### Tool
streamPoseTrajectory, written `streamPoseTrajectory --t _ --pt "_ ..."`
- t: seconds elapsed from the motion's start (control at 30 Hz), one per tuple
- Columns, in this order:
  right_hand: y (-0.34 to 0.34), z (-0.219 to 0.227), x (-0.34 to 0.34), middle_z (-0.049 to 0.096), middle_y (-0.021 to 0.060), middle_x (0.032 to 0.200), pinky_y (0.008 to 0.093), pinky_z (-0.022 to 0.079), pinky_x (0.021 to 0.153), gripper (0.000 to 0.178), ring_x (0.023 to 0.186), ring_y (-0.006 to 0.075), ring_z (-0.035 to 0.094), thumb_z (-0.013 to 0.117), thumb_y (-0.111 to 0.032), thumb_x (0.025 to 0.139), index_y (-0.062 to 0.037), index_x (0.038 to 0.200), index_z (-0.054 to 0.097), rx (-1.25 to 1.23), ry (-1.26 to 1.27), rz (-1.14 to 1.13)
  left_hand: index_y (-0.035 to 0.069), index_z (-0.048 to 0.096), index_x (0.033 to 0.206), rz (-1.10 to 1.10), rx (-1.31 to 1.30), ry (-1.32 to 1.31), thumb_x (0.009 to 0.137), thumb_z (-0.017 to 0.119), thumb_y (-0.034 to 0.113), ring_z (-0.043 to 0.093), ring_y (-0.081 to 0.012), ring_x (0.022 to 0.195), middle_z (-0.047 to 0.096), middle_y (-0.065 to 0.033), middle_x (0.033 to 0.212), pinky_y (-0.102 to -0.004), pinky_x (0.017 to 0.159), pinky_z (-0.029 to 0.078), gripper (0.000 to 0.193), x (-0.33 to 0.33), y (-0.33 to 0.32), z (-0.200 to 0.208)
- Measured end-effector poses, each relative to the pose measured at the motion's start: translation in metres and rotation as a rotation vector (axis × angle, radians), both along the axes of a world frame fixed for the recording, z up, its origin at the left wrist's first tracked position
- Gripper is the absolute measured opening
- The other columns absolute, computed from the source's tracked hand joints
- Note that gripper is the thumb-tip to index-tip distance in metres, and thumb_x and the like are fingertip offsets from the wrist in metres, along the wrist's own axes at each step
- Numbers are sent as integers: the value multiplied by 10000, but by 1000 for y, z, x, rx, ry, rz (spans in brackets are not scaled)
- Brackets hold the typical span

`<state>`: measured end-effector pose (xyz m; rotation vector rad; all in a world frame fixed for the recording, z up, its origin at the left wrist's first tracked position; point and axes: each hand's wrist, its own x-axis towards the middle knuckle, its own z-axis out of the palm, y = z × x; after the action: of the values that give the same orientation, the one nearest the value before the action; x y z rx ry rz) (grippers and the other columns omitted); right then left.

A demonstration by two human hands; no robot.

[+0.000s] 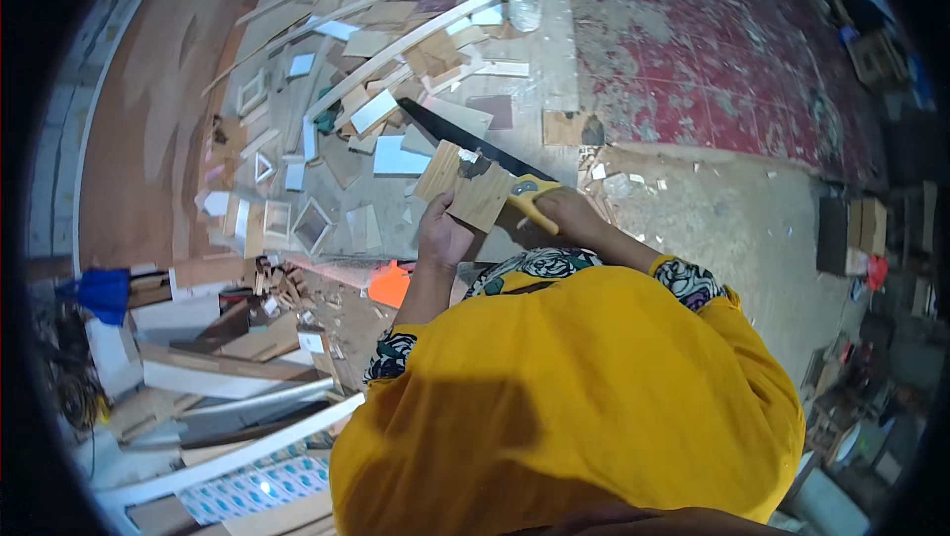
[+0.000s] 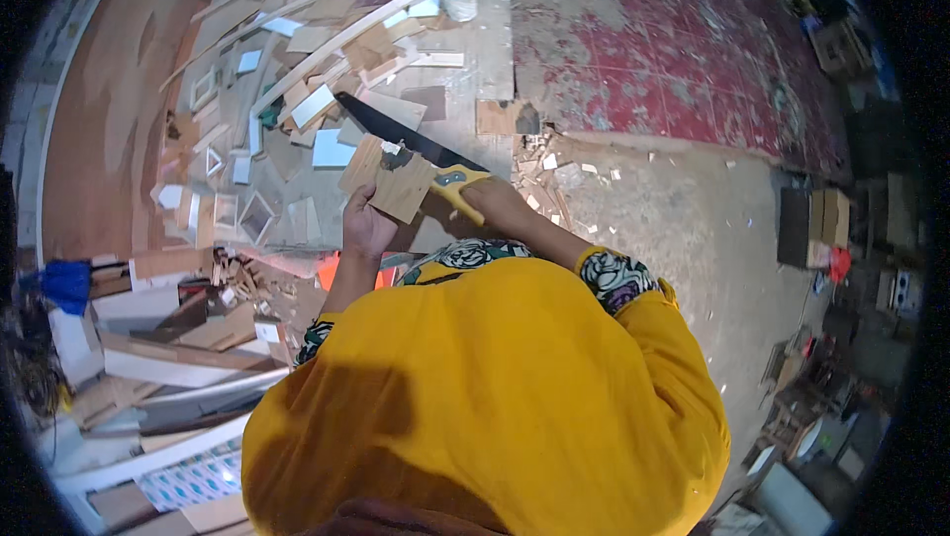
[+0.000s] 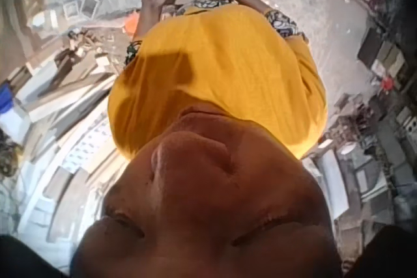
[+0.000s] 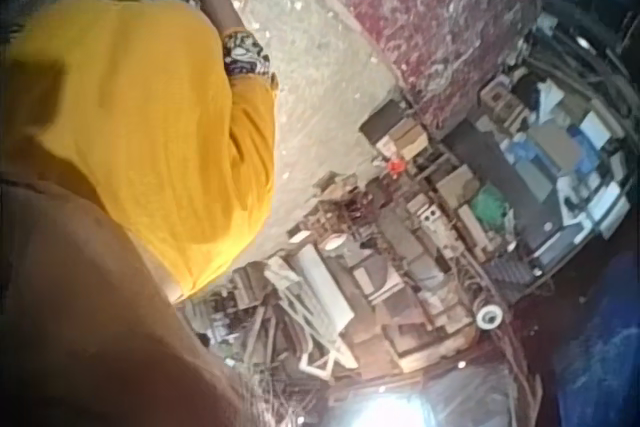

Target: Manually saw a small piece of wood and then assemble a small wooden box structure.

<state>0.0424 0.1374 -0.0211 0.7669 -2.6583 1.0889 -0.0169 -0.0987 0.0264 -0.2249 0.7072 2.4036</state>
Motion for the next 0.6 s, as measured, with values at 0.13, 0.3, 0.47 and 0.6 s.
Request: streamPoseTrajectory --t 0.13,0.3,0.47,0.6 --pt "-26 -1 -26 582 122 837 416 462 728 342 819 332 583 721 -298 665 -55 872 598 15 -63 238 -5 385 1296 103 76 -51 897 411 183 480 -330 1180 495 -174 1265 -464 1019 358 443 9 0 14" --pt "-17 20 -73 603 66 926 331 468 726 370 829 227 577 636 -359 797 -74 1032 624 -500 -583 112 17 388 1301 299 -203 89 891 552 224 506 -276 1148 516 -141 1225 -435 966 419 488 20 12 18" --pt "-43 78 -84 587 12 938 268 448 702 466 812 120 524 472 -455 917 -43 1060 635 -940 -846 68 18 388 1298 282 -287 76 879 599 210 529 -243 1115 531 -128 1190 -410 925 459 507 33 37 38" --pt "-26 49 -107 615 187 956 381 448 809 426 947 298 575 481 -406 902 -24 978 655 -471 -346 -44 33 394 1302 228 -195 43 877 598 184 541 -236 1097 534 -120 1184 -401 914 468 495 35 35 41"
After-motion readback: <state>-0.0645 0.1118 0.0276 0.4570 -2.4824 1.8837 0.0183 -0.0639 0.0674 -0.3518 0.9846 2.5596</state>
